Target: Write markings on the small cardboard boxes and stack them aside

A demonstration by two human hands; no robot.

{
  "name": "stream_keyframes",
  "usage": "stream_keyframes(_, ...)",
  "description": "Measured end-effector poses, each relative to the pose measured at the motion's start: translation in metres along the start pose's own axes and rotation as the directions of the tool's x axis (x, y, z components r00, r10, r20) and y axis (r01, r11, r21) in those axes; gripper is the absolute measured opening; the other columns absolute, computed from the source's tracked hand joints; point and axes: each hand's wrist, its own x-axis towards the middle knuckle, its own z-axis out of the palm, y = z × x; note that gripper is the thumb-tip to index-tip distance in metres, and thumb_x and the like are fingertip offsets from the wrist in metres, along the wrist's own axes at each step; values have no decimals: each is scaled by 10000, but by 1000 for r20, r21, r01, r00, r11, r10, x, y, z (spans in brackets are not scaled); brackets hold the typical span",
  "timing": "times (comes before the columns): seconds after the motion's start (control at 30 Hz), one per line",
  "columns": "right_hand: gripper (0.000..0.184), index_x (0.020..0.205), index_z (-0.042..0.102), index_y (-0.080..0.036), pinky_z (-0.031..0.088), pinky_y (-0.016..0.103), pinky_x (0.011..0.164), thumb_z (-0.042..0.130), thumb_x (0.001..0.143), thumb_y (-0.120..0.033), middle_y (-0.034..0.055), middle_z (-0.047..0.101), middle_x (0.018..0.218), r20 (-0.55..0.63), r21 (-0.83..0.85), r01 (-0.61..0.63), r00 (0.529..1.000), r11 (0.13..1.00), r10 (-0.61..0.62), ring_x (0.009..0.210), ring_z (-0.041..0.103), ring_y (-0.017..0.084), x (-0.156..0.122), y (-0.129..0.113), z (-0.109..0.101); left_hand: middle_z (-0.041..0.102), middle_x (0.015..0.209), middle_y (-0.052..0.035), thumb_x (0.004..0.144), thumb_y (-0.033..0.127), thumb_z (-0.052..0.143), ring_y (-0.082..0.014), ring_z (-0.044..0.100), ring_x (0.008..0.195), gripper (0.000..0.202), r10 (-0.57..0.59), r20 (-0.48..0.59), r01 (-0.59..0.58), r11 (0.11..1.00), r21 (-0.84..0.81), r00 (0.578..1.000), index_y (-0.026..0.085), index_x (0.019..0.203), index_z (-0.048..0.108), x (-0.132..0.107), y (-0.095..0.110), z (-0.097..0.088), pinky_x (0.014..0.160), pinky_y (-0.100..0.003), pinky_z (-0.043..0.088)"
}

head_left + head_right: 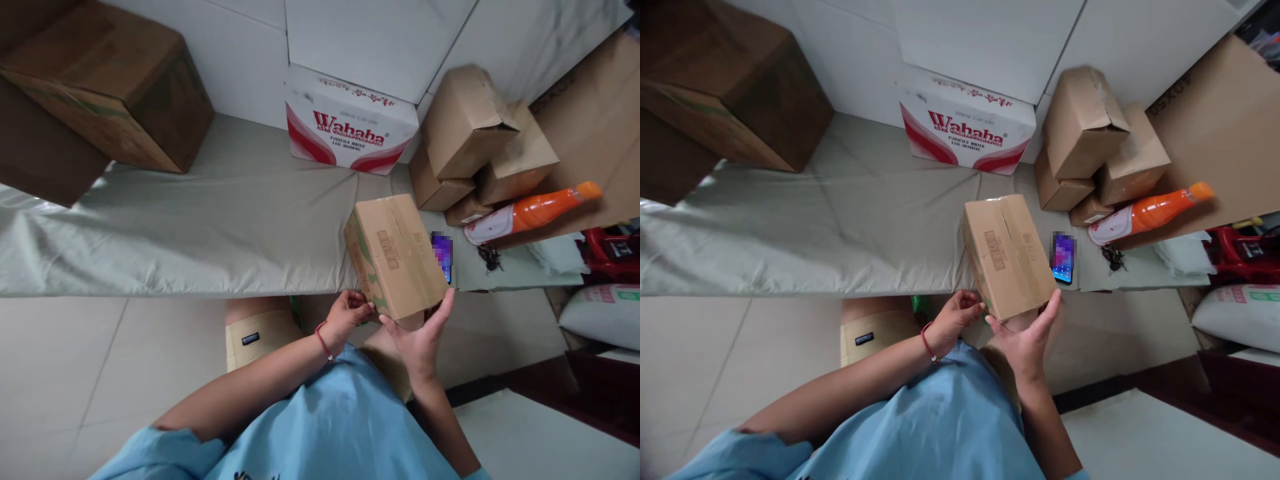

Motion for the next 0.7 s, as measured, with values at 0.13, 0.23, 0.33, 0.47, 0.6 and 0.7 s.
stream_keyframes(0.13,1306,1758,181,-116,377,748,1286,913,815,-646,340,350,1696,-75,-93,145,986,985,-152,1609,395,501,0,-5,16,639,771,9,781,528,902,-133,625,678,498,16,19,-17,998,53,1000,197,957,575,-2,-1,-7,612,-243,446)
stream_keyframes(0.23,1344,1754,181,-130,393,764,1264,912,784,-707,340,352,1685,-60,-90,105,992,990,-111,1604,387,520,3,-9,23,625,749,2,790,531,864,-150,615,658,457,44,12,-45,991,124,999,195,935,591,-4,-2,-13,585,-253,441)
stream_keyframes(0.33,1441,1767,132,-142,369,778,1279,904,735,-788,344,315,1720,-34,-48,30,999,998,-31,1631,358,533,7,-15,27,644,853,-29,830,494,817,-180,645,768,418,163,-63,-146,967,208,985,187,1032,618,-1,3,-23,661,-282,503)
stream_keyframes(0.47,1374,1783,52,-188,441,704,1274,825,822,-793,317,263,1769,-13,106,-42,999,993,43,1631,416,471,11,-19,28,651,1284,-108,888,360,754,-233,649,1139,500,421,-119,-363,870,332,899,214,1354,645,7,28,-38,909,-342,570)
stream_keyframes(0.6,1100,1775,53,-249,462,680,1262,628,979,-745,273,335,1748,-24,384,-140,987,912,162,1591,505,397,10,-4,24,647,1445,-113,903,268,686,-271,640,1302,519,521,12,-485,787,381,854,252,1422,690,13,48,-48,985,-386,607)
stream_keyframes(0.7,1124,1764,115,-269,412,679,1300,669,929,-779,248,357,1742,35,474,-197,978,858,205,1612,482,380,3,17,30,588,1620,-130,886,195,667,-318,546,1522,645,549,150,-556,721,413,822,258,1527,644,14,41,-45,1147,-480,581)
